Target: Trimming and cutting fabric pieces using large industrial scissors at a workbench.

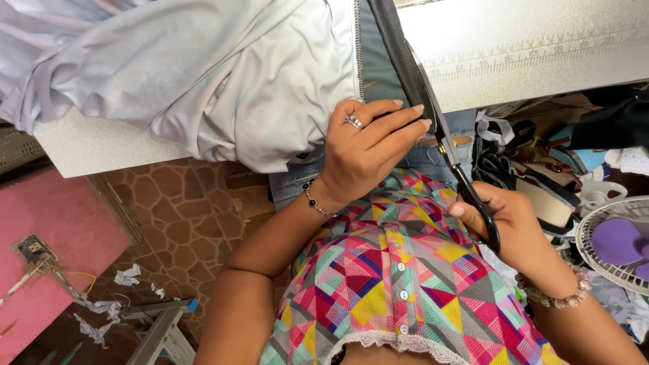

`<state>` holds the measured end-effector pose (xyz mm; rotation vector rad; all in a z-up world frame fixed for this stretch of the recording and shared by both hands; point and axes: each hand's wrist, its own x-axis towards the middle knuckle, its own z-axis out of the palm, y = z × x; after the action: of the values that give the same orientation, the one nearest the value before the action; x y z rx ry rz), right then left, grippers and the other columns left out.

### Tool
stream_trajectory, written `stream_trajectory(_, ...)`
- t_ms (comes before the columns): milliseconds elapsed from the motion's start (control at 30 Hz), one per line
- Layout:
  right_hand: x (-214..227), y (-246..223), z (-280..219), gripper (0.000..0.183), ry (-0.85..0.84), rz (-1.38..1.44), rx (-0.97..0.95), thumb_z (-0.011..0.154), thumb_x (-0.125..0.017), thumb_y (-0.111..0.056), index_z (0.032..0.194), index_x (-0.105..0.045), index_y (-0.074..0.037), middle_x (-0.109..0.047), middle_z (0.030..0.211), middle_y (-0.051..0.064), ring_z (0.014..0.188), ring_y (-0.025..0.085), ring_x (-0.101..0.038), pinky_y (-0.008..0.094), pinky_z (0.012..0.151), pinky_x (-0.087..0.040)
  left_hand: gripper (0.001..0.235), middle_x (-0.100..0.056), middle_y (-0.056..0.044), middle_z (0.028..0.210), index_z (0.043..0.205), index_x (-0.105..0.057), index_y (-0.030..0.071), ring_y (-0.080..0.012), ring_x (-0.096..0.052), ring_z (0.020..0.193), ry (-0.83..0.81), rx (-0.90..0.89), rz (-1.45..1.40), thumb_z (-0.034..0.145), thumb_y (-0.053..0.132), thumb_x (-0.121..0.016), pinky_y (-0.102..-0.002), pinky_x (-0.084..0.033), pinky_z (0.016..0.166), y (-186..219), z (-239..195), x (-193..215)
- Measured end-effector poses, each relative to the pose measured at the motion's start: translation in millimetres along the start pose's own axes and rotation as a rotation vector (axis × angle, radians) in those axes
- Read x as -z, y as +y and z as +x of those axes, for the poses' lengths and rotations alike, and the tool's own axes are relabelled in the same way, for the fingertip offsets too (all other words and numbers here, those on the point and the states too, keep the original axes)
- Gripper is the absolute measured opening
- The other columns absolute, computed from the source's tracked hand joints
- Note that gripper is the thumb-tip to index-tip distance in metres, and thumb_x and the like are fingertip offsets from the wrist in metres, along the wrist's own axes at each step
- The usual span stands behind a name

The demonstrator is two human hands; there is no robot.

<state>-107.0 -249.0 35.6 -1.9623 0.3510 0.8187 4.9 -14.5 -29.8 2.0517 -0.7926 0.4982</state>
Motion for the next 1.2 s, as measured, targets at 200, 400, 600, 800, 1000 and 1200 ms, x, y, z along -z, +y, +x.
stream_trajectory(200, 3.8, -16.2, 6.6, 0.049, -0.066, 0.157, 0.046, 0.092, -0.058, -0.053, 0.066, -0.058, -0.012, -0.058, 0.047, 0.002, 0.044, 0.013, -0.061, 0.026, 0.054, -0.047, 0.008, -0.078, 0.0, 0.112, 0.106, -0.077, 0.014, -0.0234, -0.076, 0.099, -0.014, 0.004, -0.056, 0.099, 0.01, -0.078, -0.038, -0.045, 0.087, 4.0, 2.8, 6.1)
stream_trajectory(400, -3.5, -15.9, 17.7, 0.045, -0.057, 0.139, 0.081, 0.093, -0.058, -0.052, 0.07, -0.059, -0.014, -0.057, 0.05, 0.001, 0.047, 0.012, -0.057, 0.025, 0.057, -0.045, 0.01, -0.077, -0.001, 0.115, 0.109, -0.076, 0.015, -0.0246, -0.077, 0.1, -0.066, 0.008, -0.106, 0.1, 0.009, -0.076, -0.039, -0.044, 0.089, 10.2, -3.7, 9.2)
stream_trajectory(600, -9.8, -10.0, 20.7, 0.039, 0.005, 0.158, 0.081, 0.093, -0.064, -0.036, 0.066, -0.061, -0.009, -0.057, 0.045, 0.005, 0.046, 0.014, -0.052, 0.028, 0.049, -0.041, 0.011, -0.077, 0.001, 0.111, 0.108, -0.077, 0.017, -0.0213, -0.075, 0.101, -0.002, 0.039, -0.111, 0.098, 0.011, -0.076, -0.036, -0.046, 0.088, 11.6, -8.1, 1.3)
stream_trajectory(800, -13.7, -15.8, 19.4, 0.039, 0.031, 0.261, 0.117, 0.095, -0.066, -0.022, 0.061, -0.062, -0.005, -0.054, 0.038, 0.01, 0.041, 0.016, -0.05, 0.029, 0.044, -0.038, 0.011, -0.077, 0.003, 0.107, 0.106, -0.078, 0.02, -0.0193, -0.073, 0.1, 0.01, 0.048, -0.102, 0.095, 0.019, -0.077, -0.033, -0.048, 0.085, 9.9, -7.7, -0.3)
stream_trajectory(1000, 1.7, -20.1, 15.5, 0.049, -0.112, 0.366, 0.151, 0.097, -0.056, -0.045, 0.067, -0.06, -0.007, -0.055, 0.047, 0.006, 0.044, 0.015, -0.05, 0.029, 0.046, -0.038, 0.037, -0.061, -0.002, 0.141, 0.131, -0.068, 0.019, -0.0295, -0.054, 0.131, -0.17, 0.076, 0.359, 0.101, 0.04, -0.076, -0.044, -0.041, 0.094, -27.0, 40.9, 31.7)
stream_trajectory(1200, 3.6, -21.4, 11.6, 0.056, -0.153, 0.279, 0.16, 0.094, -0.052, -0.061, 0.067, -0.055, -0.012, -0.054, 0.052, -0.001, 0.048, 0.012, -0.052, 0.027, 0.056, -0.042, 0.064, -0.047, 0.001, 0.157, 0.146, -0.06, 0.021, -0.0281, -0.038, 0.147, -0.341, 0.277, 0.553, 0.098, 0.06, -0.078, -0.051, -0.035, 0.105, -33.2, 41.4, 29.7)
